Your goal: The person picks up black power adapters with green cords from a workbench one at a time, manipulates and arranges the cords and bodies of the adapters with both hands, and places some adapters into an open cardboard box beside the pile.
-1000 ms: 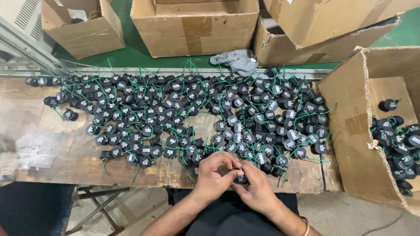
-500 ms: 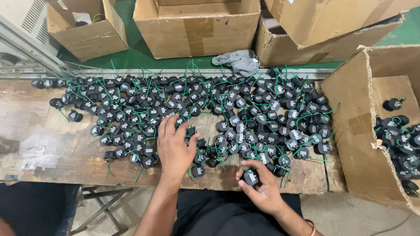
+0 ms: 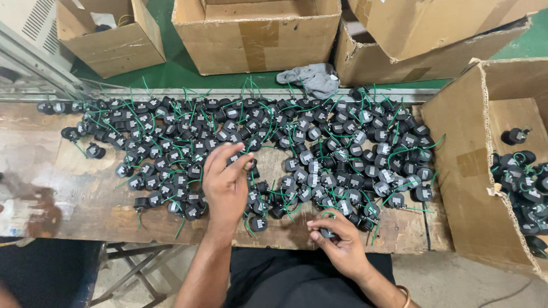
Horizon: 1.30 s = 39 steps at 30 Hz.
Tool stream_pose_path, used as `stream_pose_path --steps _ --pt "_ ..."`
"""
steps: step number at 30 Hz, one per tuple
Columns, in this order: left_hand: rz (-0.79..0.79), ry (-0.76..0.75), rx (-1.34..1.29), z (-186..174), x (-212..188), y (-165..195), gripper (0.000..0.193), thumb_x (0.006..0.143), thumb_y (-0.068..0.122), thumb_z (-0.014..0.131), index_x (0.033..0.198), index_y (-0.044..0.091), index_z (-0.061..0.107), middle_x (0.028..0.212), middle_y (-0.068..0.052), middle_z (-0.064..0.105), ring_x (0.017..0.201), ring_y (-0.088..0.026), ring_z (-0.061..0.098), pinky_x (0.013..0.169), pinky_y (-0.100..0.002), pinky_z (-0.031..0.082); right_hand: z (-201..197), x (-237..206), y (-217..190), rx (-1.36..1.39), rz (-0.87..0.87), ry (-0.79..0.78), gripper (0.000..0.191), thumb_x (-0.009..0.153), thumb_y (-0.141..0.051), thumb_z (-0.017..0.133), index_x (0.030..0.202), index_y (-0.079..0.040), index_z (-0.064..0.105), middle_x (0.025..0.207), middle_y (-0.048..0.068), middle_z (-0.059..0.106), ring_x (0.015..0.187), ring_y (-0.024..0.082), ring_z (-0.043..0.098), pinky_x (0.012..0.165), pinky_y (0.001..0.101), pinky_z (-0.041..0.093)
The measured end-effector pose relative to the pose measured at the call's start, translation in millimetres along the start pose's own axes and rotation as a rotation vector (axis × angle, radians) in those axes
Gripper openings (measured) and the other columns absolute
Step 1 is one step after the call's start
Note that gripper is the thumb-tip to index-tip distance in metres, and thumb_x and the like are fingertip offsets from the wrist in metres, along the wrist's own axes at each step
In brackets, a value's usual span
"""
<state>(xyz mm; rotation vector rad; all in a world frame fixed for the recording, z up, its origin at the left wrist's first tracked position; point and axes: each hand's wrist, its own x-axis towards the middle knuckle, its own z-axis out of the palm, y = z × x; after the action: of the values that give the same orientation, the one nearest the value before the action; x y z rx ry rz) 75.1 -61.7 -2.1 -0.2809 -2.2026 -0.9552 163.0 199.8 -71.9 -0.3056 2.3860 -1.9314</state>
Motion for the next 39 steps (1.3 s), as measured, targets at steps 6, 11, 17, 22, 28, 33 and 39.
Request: stream_pose_path --steps 6,11,17,22,28,33,39 --pt "0.062 -0.108 -0.701 2.2 -23.4 41.3 0.025 0.086 -0.004 0.077 0.108 0.007 0.072 0.095 -0.005 0.077 0.09 -0.02 0.074 0.084 -0.034 0.06 0.9 0.8 5.3 0.155 -0.098 -0.091 0.051 0.081 -0.005 0.082 0.129 -0.002 0.063 0.11 0.008 0.059 0.104 0.017 0.06 0.088 0.0268 0.051" --pt "0.277 -0.363 -0.725 26.1 -31.1 63.5 0.026 0.083 -0.003 0.076 0.106 0.006 0.07 0.097 -0.009 0.075 0.091 -0.028 0.075 0.087 -0.039 0.061 4.3 -8.2 21.2 0.076 -0.1 -0.166 0.059 0.078 -0.016 0.086 0.128 -0.004 0.059 0.126 0.008 0.059 0.117 0.022 0.059 0.098 0.0347 0.048" --pt "0.244 -0.4 -0.712 25.8 -38.3 63.6 0.021 0.086 0.002 0.075 0.107 0.007 0.073 0.104 -0.006 0.077 0.098 -0.028 0.077 0.088 -0.038 0.062 -2.7 -8.6 24.5 0.031 -0.223 -0.113 0.041 0.08 -0.016 0.086 0.113 -0.003 0.066 0.121 0.012 0.062 0.116 0.025 0.059 0.102 0.0372 0.047" --pt "0.228 -0.508 -0.734 23.0 -43.8 53.1 0.025 0.086 0.02 0.082 0.103 0.006 0.071 0.116 -0.009 0.076 0.109 -0.029 0.074 0.097 -0.041 0.058 -1.1 -1.2 9.6 0.044 -0.105 0.006 0.038 0.072 -0.006 0.085 0.105 -0.003 0.068 0.112 0.01 0.061 0.1 0.022 0.064 0.085 0.0318 0.052" --pt "-0.052 -0.504 -0.723 36.1 -61.8 61.8 0.035 0.078 0.025 0.089 0.081 0.006 0.059 0.095 -0.007 0.071 0.098 -0.026 0.068 0.086 -0.037 0.055 4.4 2.0 -5.1 -0.101 -0.195 -0.002 0.037 0.069 0.001 0.082 0.102 -0.002 0.067 0.112 0.011 0.061 0.097 0.022 0.066 0.08 0.0292 0.055" --pt "-0.076 -0.424 -0.769 39.8 -69.3 62.9 0.038 0.079 0.022 0.09 0.081 0.006 0.057 0.09 -0.006 0.067 0.092 -0.024 0.066 0.083 -0.035 0.054 5.7 2.3 -10.7 -0.122 -0.168 -0.036 0.039 0.068 -0.003 0.086 0.103 -0.003 0.068 0.113 0.011 0.061 0.095 0.025 0.068 0.076 0.0314 0.057" --pt "-0.131 -0.164 -0.484 10.5 -55.5 31.6 0.024 0.081 0.015 0.087 0.086 0.005 0.066 0.093 -0.007 0.069 0.088 -0.021 0.068 0.079 -0.032 0.055 2.9 -0.1 -8.2 -0.118 -0.279 -0.073 0.034 0.07 -0.008 0.093 0.086 -0.007 0.064 0.104 0.009 0.061 0.099 0.023 0.065 0.085 0.034 0.054"
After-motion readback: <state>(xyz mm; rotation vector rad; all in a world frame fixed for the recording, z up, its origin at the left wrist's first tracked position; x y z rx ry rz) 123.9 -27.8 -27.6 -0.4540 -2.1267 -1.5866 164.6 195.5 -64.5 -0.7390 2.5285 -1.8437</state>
